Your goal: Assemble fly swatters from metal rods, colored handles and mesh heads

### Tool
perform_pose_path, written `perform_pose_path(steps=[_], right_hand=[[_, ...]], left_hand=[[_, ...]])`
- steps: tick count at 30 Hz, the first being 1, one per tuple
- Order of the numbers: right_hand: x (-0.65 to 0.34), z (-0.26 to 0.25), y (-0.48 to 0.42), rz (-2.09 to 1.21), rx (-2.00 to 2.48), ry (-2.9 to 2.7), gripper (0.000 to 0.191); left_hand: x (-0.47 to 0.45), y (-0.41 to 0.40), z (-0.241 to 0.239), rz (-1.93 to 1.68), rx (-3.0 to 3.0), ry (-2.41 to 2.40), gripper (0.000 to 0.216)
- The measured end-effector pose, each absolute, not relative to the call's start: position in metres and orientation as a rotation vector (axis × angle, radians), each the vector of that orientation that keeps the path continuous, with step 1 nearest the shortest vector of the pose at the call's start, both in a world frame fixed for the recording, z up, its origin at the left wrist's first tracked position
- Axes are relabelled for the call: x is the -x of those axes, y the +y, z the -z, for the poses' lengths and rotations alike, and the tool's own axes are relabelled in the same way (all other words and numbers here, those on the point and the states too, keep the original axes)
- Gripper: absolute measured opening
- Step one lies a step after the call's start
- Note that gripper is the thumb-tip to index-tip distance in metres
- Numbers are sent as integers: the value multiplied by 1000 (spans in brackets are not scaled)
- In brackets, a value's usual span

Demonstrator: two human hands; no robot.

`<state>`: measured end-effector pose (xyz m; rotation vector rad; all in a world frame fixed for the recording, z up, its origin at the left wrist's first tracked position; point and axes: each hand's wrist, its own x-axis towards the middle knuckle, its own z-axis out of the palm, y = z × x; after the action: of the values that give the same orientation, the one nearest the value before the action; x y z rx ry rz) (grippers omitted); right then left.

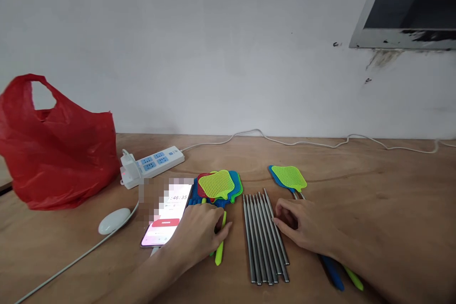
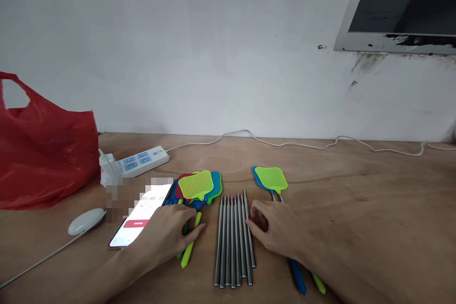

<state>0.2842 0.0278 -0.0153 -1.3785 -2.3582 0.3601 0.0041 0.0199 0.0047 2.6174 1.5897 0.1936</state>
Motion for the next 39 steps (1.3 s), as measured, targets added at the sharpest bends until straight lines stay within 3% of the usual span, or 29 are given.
perform_pose_path(steps=[7,18,26,30,36,39], right_hand=[[-282,13,25,-318,1483,-2347,12],[-278,24,23,68,1660,-2277,8],[-279,23,25,111,1752,-2199,11],[-280,18,29,-150,1627,-1999,15],[-279,14,31,-1076,1214,-1333,24],[-277,11,29,-1363,1115,-1119,30]], left_hand=[[-10,15,-4,-160,-2591,1580,32],[-14,9,-3,-439,-2593,1383,26],[-14,5,-2,-511,-2521,1304,17],[-16,3,-3,-571,-2452,1259,17],[-17,1,-4,-650,-2439,1080,17],[-16,1,-3,-668,-2453,1048,18]])
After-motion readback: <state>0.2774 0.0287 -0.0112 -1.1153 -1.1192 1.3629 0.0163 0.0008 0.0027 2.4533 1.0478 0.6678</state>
